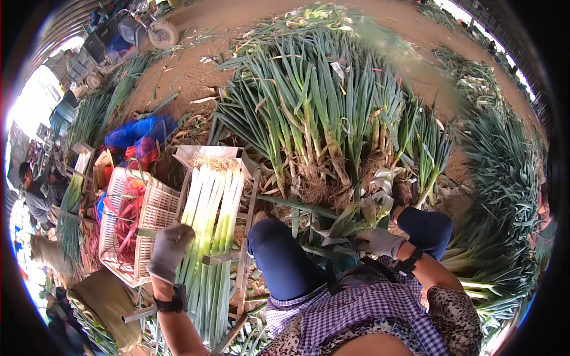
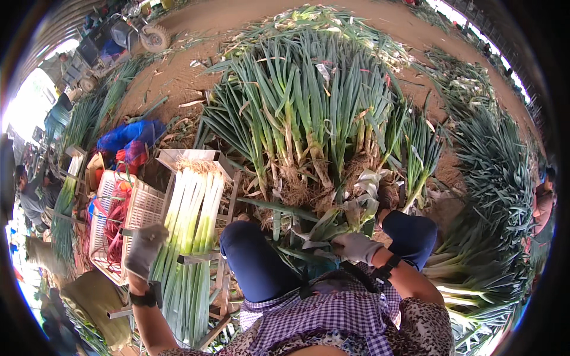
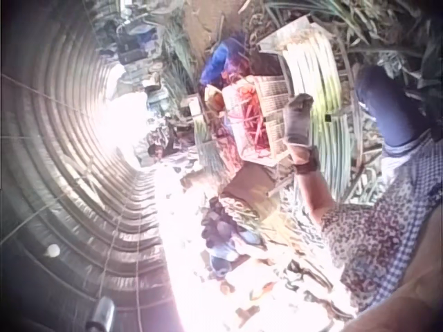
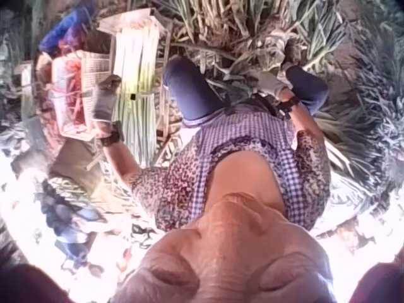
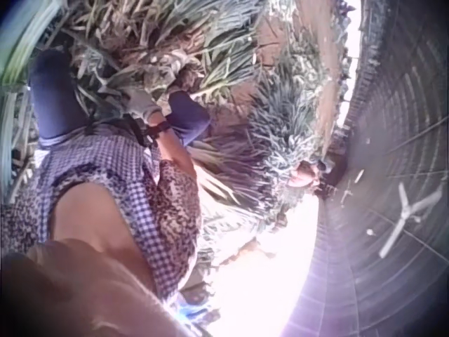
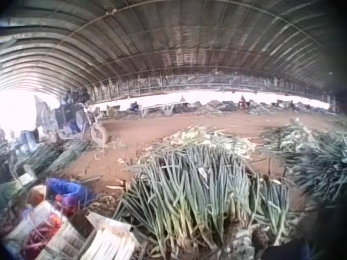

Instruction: The person cleans leeks by hand, peeling away the outer layers and pulling off the roots before placing them onto a metal rack.

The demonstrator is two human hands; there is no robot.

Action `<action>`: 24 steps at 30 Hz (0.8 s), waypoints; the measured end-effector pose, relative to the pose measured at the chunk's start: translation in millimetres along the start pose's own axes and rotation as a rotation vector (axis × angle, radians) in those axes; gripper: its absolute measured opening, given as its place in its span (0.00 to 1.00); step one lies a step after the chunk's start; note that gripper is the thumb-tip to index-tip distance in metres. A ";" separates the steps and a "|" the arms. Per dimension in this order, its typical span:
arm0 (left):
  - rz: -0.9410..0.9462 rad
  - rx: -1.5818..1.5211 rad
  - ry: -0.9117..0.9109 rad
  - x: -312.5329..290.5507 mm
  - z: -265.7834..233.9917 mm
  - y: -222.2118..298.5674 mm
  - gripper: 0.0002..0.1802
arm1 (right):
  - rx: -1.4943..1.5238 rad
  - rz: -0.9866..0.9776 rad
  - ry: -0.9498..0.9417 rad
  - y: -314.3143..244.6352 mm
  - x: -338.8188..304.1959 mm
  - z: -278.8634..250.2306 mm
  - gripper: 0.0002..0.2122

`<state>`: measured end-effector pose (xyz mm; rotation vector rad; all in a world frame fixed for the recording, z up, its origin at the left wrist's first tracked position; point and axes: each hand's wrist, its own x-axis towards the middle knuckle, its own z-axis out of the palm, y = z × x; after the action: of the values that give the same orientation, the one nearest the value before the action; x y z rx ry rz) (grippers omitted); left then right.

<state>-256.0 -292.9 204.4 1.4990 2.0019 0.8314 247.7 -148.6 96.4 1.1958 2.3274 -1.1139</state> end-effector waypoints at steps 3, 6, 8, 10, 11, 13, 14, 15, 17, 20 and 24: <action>-0.076 0.082 0.011 -54.5 1.4 -48.0 0.05 | 0.027 -0.040 0.016 0.7 14.3 -1.2 0.16; -0.349 0.199 0.093 -119.7 -11.7 -69.2 0.06 | 0.031 -0.147 0.081 15.3 30.4 4.3 0.15; -0.559 0.405 0.162 -180.5 -28.3 -90.6 0.08 | 0.028 -0.185 0.083 31.1 41.2 15.0 0.14; -0.910 0.277 0.242 -252.5 -49.2 -91.2 0.07 | 0.037 -0.228 0.066 37.7 50.8 23.8 0.14; -0.895 0.334 0.326 -348.8 -77.1 -126.5 0.08 | 0.022 -0.234 -0.015 26.6 54.2 23.4 0.14; -1.122 0.331 0.348 -379.7 -74.6 -74.7 0.08 | -0.025 -0.194 -0.106 21.7 59.5 25.8 0.15; -1.099 0.337 0.420 -390.0 -79.9 -52.7 0.08 | -0.063 -0.179 -0.148 17.8 60.8 25.0 0.15; -1.071 0.343 0.490 -398.0 -84.4 -31.5 0.08 | -0.102 -0.161 -0.186 14.9 62.8 25.2 0.16; -0.999 0.353 0.627 -405.8 -93.2 2.9 0.08 | -0.142 -0.175 -0.209 15.8 70.5 32.2 0.16; -0.854 0.361 0.810 -393.7 -110.7 35.7 0.07 | -0.103 -0.241 -0.206 1.6 72.7 29.0 0.17; -0.508 0.330 0.835 -245.3 -108.9 99.6 0.07 | -0.033 -0.319 -0.191 -19.0 66.2 14.9 0.15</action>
<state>-201.5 -527.3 359.4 0.7270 3.0700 1.0289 191.2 -129.5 58.9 0.6851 2.4278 -1.2245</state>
